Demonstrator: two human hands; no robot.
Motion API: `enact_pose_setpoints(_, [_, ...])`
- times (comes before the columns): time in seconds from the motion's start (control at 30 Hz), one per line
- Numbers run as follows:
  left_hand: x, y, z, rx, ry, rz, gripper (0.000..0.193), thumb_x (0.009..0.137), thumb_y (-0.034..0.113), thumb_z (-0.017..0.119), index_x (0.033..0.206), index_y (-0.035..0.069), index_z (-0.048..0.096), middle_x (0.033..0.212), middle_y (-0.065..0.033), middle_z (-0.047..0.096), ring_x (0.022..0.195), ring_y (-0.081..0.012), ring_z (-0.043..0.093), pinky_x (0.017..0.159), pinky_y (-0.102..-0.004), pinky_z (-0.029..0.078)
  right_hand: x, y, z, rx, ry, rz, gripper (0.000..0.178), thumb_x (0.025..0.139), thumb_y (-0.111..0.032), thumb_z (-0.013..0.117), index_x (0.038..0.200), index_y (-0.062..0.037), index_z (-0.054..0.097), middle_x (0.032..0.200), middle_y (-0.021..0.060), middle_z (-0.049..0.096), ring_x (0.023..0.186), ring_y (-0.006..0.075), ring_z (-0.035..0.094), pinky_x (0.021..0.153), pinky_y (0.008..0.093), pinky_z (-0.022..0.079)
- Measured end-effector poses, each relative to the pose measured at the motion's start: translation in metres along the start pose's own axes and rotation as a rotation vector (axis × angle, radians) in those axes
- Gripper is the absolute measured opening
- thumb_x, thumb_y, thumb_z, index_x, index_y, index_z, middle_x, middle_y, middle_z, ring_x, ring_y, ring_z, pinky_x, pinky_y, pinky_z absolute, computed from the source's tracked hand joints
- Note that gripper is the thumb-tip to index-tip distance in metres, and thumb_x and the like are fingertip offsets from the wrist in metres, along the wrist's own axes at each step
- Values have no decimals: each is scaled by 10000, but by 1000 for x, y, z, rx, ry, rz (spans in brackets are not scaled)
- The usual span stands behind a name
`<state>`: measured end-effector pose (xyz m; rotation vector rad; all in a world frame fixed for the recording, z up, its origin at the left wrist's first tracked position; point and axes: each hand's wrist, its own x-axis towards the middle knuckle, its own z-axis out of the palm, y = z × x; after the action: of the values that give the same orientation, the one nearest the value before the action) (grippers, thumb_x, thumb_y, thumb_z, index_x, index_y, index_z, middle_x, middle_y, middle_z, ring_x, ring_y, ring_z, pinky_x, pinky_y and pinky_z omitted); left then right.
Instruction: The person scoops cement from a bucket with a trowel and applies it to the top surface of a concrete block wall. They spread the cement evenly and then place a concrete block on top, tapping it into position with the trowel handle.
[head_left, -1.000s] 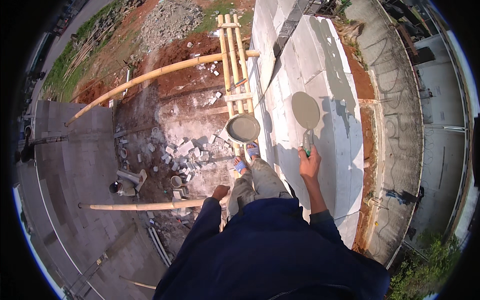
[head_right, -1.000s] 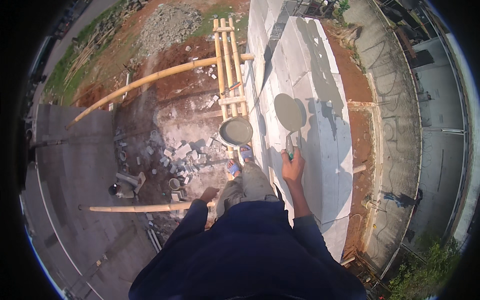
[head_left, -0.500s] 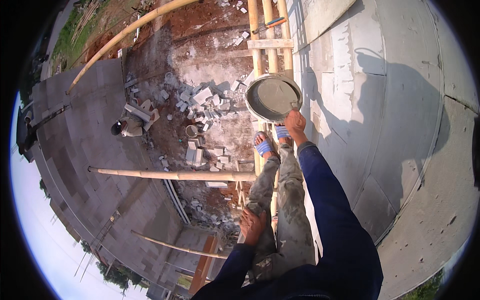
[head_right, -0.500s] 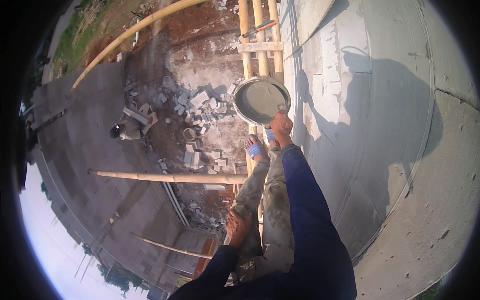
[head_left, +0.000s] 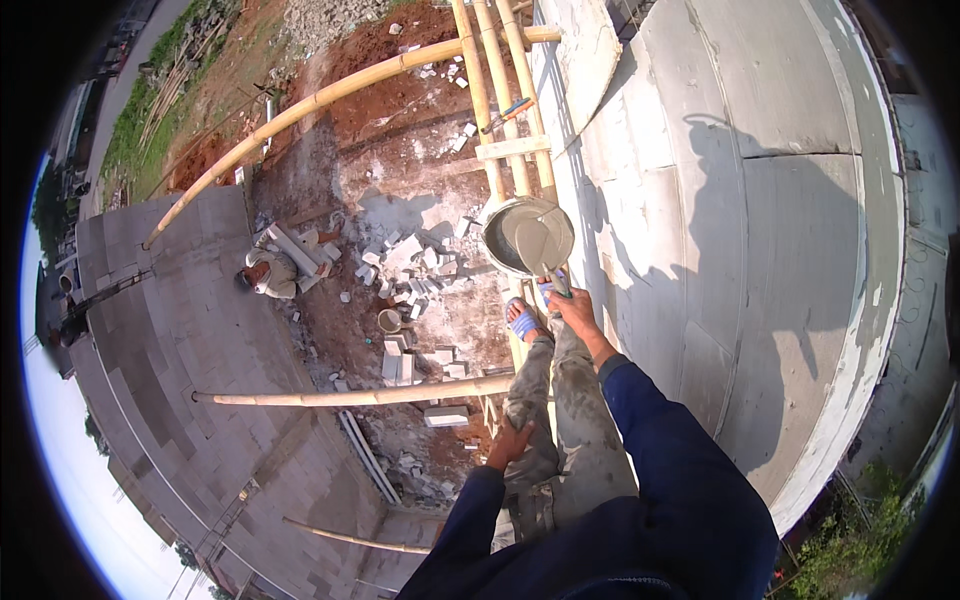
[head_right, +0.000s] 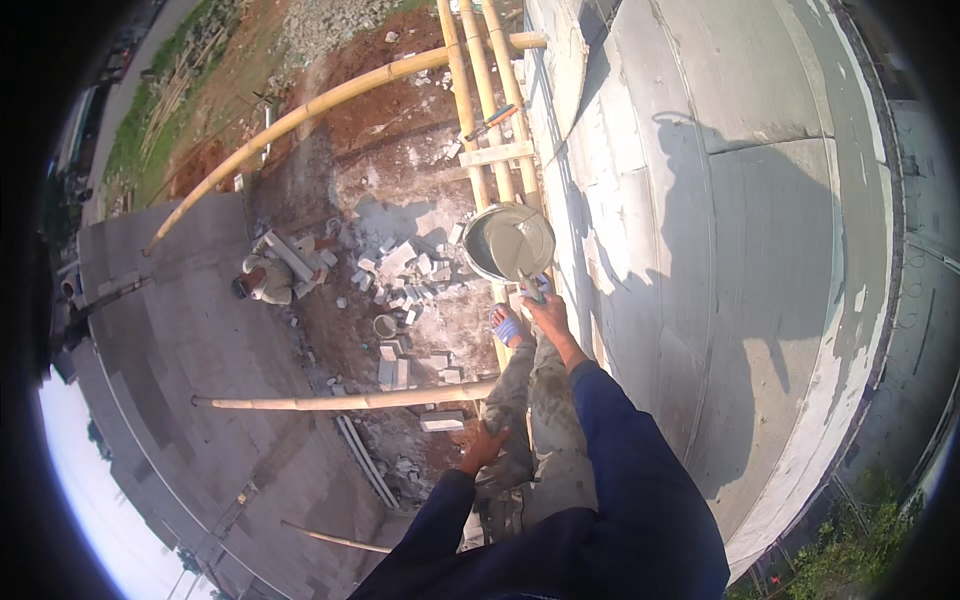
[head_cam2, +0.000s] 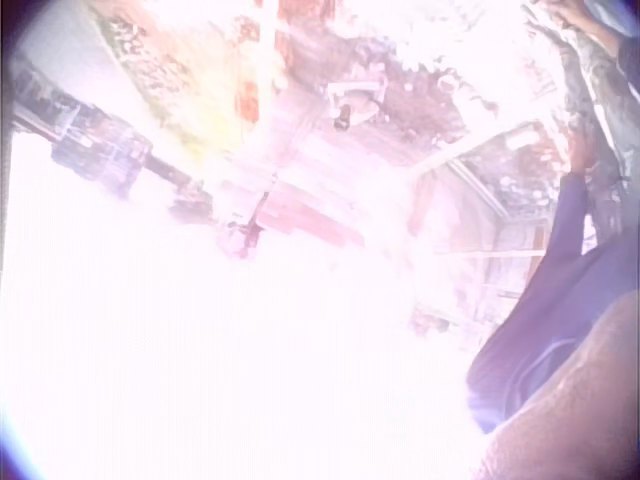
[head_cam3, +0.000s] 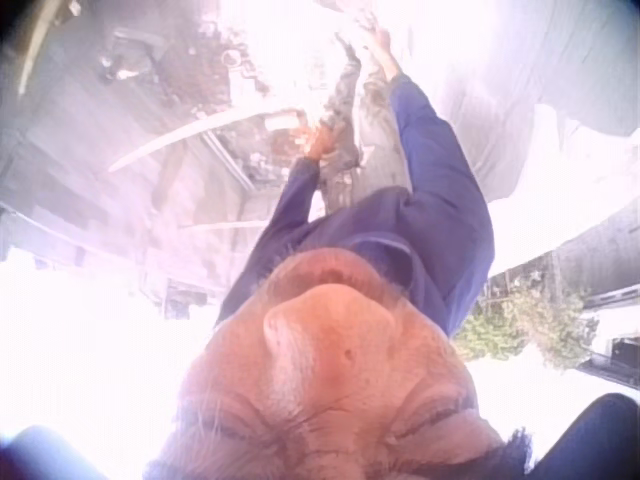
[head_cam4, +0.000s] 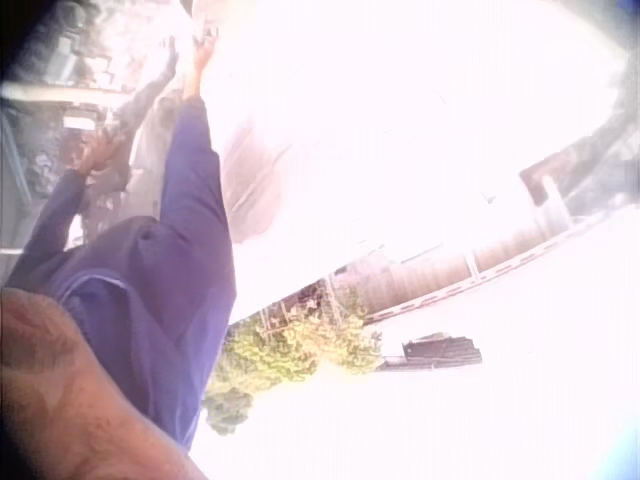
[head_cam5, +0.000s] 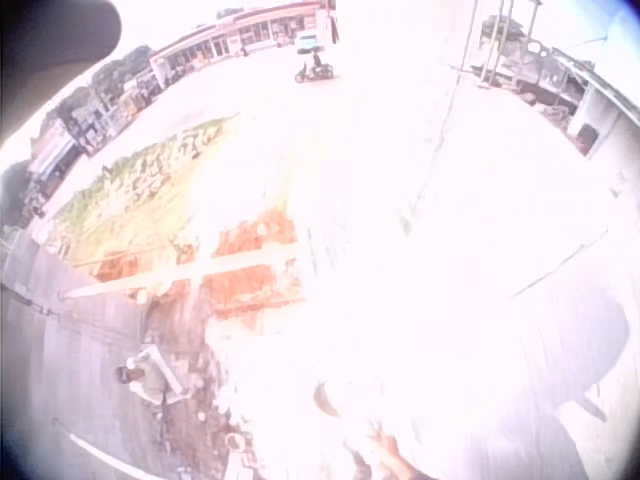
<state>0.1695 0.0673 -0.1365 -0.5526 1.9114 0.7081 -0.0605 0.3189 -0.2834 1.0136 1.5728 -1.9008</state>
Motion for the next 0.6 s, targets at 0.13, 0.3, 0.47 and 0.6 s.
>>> enact_pose_setpoints(0.13, [9,-7,-48,-2,-74,85,683,976,489,630,1389,-54,599,1253,-298,696,1243,-412,649,1060,-476,491,-136,-127,3,-26,-22,-119,229,917,-244,823,1053,-81,738,650,-59,550,545,47,470,496,273,355])
enact_pose_setpoints(0.3, [-18,24,-138,-386,38,260,522,998,379,605,1280,-53,681,1061,-184,756,845,-259,730,785,-364,572,-301,-279,-14,40,-122,-250,247,946,-271,812,893,-84,660,621,-75,487,525,34,417,471,260,298])
enact_pose_setpoints(0.47, [-18,1,-194,-464,-28,204,348,1015,328,601,1146,15,678,975,-86,715,846,-203,701,648,-341,527,-435,-350,-56,183,-66,-325,279,994,-236,751,836,-96,569,644,-68,472,529,29,389,475,240,279])
enact_pose_setpoints(0.6, [-6,-9,-207,-522,-210,36,190,987,297,640,994,107,624,892,-29,661,822,-225,722,569,-364,493,-504,-359,-99,99,228,-474,288,1037,-300,681,882,-72,596,637,-52,474,528,36,392,475,239,287])
